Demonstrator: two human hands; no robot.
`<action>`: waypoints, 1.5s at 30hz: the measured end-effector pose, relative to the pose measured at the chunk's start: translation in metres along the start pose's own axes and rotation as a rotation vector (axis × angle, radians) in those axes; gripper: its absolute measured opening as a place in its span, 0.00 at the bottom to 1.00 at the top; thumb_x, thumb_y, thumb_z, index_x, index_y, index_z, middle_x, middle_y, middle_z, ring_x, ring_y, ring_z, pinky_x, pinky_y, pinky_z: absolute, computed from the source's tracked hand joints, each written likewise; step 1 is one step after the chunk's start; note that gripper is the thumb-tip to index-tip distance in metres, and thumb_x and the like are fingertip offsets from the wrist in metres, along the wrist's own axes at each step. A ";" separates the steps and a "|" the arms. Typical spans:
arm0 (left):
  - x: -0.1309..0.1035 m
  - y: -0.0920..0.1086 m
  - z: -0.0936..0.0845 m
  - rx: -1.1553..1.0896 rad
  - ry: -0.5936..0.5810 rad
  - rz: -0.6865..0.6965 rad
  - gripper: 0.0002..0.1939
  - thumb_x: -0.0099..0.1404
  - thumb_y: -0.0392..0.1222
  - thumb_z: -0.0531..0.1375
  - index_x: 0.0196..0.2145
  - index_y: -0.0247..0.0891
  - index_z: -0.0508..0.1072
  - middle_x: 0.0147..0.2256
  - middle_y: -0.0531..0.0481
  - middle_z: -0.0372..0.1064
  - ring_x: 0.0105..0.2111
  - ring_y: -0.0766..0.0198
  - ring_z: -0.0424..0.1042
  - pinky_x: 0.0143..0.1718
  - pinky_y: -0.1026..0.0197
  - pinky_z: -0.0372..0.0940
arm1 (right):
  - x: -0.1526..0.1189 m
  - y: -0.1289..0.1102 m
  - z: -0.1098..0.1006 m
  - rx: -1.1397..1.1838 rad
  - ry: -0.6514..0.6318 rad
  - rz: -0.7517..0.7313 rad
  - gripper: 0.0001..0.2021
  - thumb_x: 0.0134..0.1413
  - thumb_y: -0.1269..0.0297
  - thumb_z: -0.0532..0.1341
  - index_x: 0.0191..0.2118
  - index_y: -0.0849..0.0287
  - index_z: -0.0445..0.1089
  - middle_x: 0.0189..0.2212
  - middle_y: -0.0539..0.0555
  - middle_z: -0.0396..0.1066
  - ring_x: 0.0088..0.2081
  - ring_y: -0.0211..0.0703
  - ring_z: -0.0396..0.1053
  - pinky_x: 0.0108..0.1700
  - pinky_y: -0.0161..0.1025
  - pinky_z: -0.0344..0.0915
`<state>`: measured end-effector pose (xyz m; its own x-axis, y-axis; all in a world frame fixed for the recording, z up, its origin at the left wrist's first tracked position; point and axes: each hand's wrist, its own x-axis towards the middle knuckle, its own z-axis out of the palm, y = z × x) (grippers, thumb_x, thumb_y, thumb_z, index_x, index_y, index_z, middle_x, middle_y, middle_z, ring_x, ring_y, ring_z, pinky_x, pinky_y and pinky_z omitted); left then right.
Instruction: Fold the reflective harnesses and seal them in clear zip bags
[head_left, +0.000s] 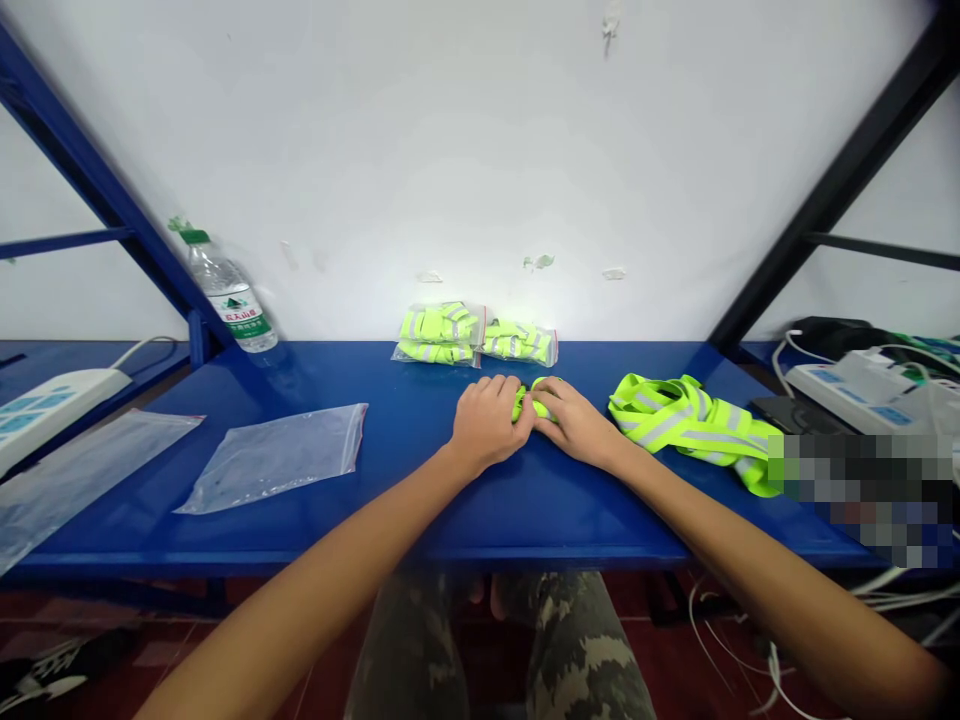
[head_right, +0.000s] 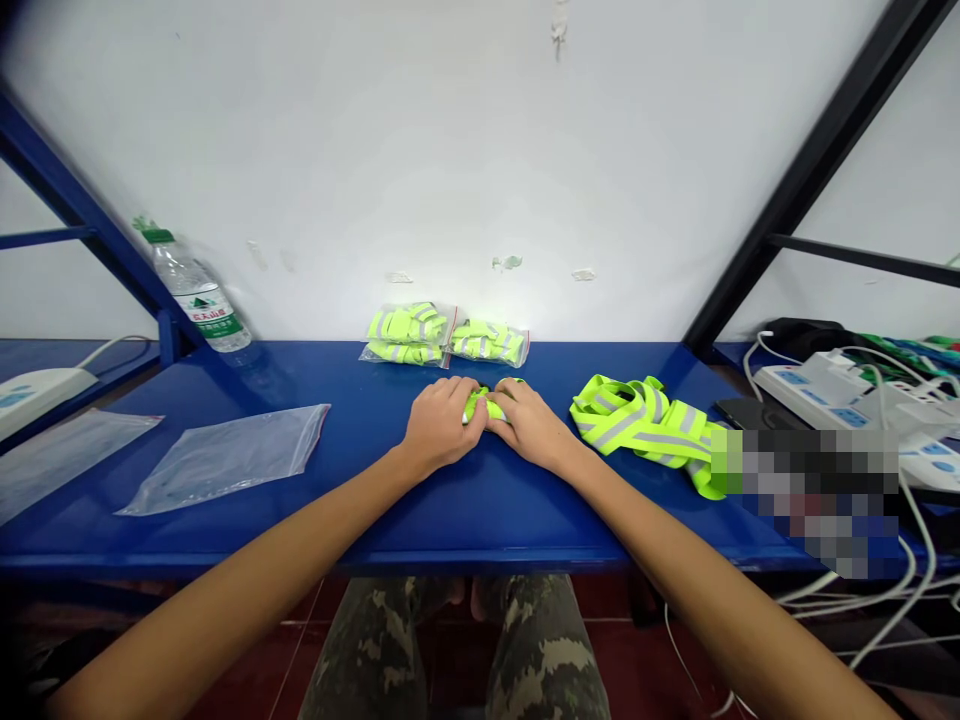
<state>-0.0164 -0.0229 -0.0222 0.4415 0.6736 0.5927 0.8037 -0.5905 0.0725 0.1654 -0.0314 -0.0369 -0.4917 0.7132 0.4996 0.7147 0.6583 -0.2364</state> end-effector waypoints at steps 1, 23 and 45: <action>0.001 0.000 0.001 0.030 -0.019 0.020 0.15 0.72 0.46 0.48 0.40 0.36 0.71 0.37 0.45 0.74 0.39 0.55 0.71 0.40 0.55 0.61 | 0.000 0.001 0.000 0.021 0.007 0.005 0.16 0.66 0.55 0.53 0.51 0.59 0.70 0.45 0.62 0.67 0.48 0.52 0.67 0.52 0.51 0.66; 0.048 -0.020 0.006 -0.168 -0.239 -0.208 0.21 0.72 0.47 0.45 0.36 0.38 0.74 0.35 0.42 0.77 0.38 0.53 0.76 0.39 0.57 0.63 | 0.014 -0.005 0.002 0.282 0.150 0.327 0.19 0.67 0.53 0.49 0.48 0.56 0.73 0.44 0.54 0.76 0.46 0.49 0.73 0.48 0.42 0.65; 0.047 -0.032 0.001 -0.306 -0.179 -0.210 0.24 0.72 0.49 0.45 0.30 0.38 0.76 0.31 0.46 0.76 0.32 0.59 0.74 0.34 0.61 0.60 | 0.030 -0.010 0.006 0.732 0.041 0.535 0.23 0.29 0.56 0.75 0.33 0.63 0.71 0.27 0.48 0.72 0.26 0.36 0.64 0.28 0.34 0.61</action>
<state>-0.0208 0.0280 0.0030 0.3645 0.8444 0.3927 0.7401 -0.5186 0.4281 0.1406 -0.0151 -0.0243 -0.1568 0.9678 0.1968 0.3411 0.2401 -0.9088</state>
